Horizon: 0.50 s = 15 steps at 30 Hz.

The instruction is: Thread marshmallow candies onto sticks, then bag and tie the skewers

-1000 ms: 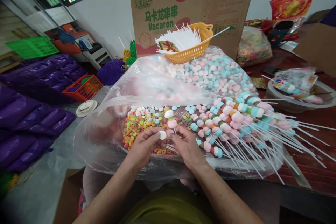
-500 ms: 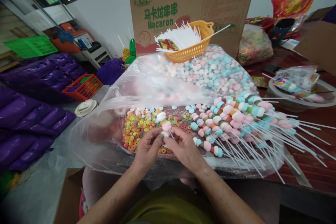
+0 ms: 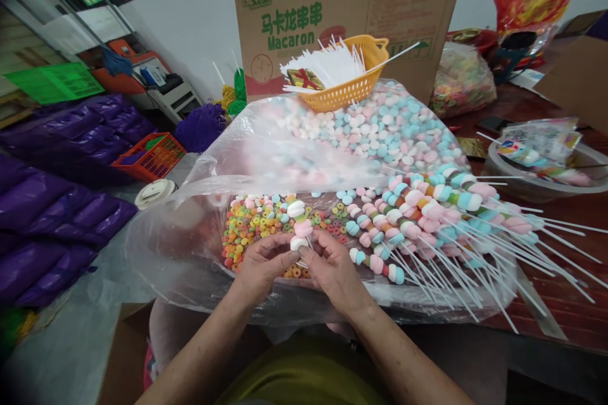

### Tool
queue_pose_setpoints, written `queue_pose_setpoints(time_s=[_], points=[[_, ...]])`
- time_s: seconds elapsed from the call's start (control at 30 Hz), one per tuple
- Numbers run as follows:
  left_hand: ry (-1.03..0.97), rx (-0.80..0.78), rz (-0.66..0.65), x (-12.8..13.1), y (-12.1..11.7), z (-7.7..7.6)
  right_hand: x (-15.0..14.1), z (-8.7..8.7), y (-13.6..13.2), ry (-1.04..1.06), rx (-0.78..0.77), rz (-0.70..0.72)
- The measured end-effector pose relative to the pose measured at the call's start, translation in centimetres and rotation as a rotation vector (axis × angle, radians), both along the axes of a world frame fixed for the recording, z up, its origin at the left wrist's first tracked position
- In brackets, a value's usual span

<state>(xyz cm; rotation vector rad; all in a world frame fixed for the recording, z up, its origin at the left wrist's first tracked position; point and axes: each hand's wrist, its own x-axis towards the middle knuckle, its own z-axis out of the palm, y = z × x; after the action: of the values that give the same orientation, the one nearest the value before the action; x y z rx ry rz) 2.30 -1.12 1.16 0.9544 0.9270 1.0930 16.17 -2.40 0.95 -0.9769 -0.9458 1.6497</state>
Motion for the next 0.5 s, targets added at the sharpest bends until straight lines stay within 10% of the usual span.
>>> queue_pose_setpoints(time_s=[0.2,0.5], points=[[-0.141,-0.049,0.099,0.7,0.2,-0.3,-0.3,-0.1,0.4,-0.061,0.035,-0.012],[-0.437,-0.313,0.150,-0.1,1.8,-1.4,2.6,0.8,-2.7,-0.794,0.341,-0.031]])
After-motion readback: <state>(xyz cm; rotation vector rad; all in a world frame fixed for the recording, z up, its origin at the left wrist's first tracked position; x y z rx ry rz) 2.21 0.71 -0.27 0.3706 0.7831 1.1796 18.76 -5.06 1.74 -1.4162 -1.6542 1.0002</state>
